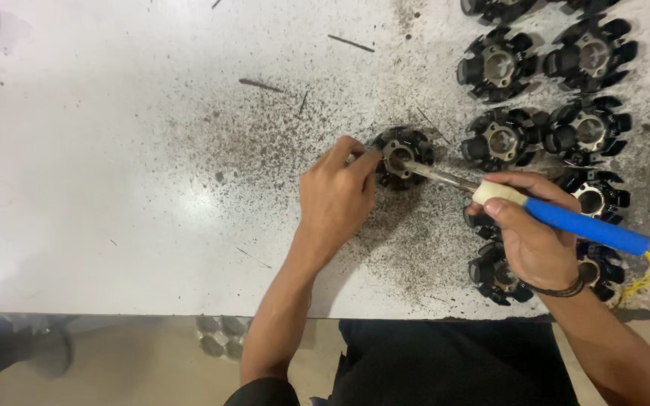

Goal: The person arranges black rotor hub parts in a plastic tray, then uses a soldering iron to solder the metal center of each part one at a time, with smoke visible. They then touch red test leads to the soldered parts near a digital display unit, gather the parts into piles, and line up small black components in a row on the bench.

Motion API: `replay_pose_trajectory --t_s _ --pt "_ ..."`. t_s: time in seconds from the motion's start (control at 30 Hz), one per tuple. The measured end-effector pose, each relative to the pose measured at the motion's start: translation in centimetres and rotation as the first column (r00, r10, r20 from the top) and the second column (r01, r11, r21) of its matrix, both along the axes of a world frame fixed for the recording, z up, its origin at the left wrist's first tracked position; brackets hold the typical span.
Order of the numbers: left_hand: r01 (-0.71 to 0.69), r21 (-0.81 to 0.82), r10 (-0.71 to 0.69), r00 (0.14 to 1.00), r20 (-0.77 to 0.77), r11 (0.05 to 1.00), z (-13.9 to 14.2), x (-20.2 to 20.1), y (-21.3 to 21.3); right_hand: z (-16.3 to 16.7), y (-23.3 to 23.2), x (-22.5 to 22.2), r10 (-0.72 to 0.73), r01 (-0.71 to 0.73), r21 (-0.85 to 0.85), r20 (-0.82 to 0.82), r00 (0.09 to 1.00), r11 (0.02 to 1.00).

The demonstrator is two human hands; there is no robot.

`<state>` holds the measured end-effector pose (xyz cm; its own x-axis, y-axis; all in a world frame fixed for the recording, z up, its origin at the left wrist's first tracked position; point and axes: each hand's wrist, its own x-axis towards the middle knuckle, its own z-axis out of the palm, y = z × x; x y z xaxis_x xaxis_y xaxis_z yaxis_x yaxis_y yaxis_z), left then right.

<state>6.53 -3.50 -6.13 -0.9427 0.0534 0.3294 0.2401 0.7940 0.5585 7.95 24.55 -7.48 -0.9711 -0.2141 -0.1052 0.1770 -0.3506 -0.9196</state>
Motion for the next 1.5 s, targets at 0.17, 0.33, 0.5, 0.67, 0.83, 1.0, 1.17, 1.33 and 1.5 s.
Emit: replay_pose_trajectory --t_s 0.17,0.33,0.5,0.67,0.83,1.0,1.17,1.33,1.5 --pt "-0.002 0.011 0.001 0.997 0.076 1.000 0.1 0.3 -0.4 -0.3 -0.7 0.1 -0.030 0.031 0.063 -0.028 0.999 0.998" --pt "0.031 0.039 -0.036 0.990 0.137 0.999 0.8 -0.3 -0.3 -0.4 -0.8 0.2 -0.006 0.011 0.088 -0.067 0.998 0.996" --pt "0.054 0.035 -0.060 0.983 0.173 0.998 1.2 -0.6 -0.5 -0.3 -0.8 0.2 0.001 0.003 0.099 -0.042 0.999 0.995" --pt "0.066 0.019 -0.069 0.973 0.222 0.998 1.6 -1.3 0.1 -0.2 -0.9 0.0 0.001 0.002 0.081 -0.035 0.999 0.997" --pt "0.108 -0.018 -0.103 0.979 0.178 0.994 2.0 -0.6 0.1 0.4 -0.9 -0.4 0.044 -0.043 0.059 0.001 0.999 0.997" --pt "0.070 0.044 -0.078 0.972 0.221 0.997 1.3 0.1 -0.2 0.7 -1.4 -0.1 0.049 -0.039 0.104 -0.092 0.995 0.994" --pt "0.041 0.037 -0.047 0.981 0.191 0.998 0.5 0.1 0.9 0.4 -1.6 0.4 0.019 -0.005 0.126 -0.110 0.994 0.992" --pt "0.041 -0.142 -0.029 0.996 0.089 0.989 0.6 0.8 1.6 0.0 -1.2 0.5 -0.020 0.025 0.054 -0.088 0.996 0.998" --pt "0.035 -0.132 -0.012 0.986 0.168 0.991 0.6 1.0 1.6 -0.2 -1.0 0.5 -0.020 0.022 0.024 -0.074 0.997 0.999"
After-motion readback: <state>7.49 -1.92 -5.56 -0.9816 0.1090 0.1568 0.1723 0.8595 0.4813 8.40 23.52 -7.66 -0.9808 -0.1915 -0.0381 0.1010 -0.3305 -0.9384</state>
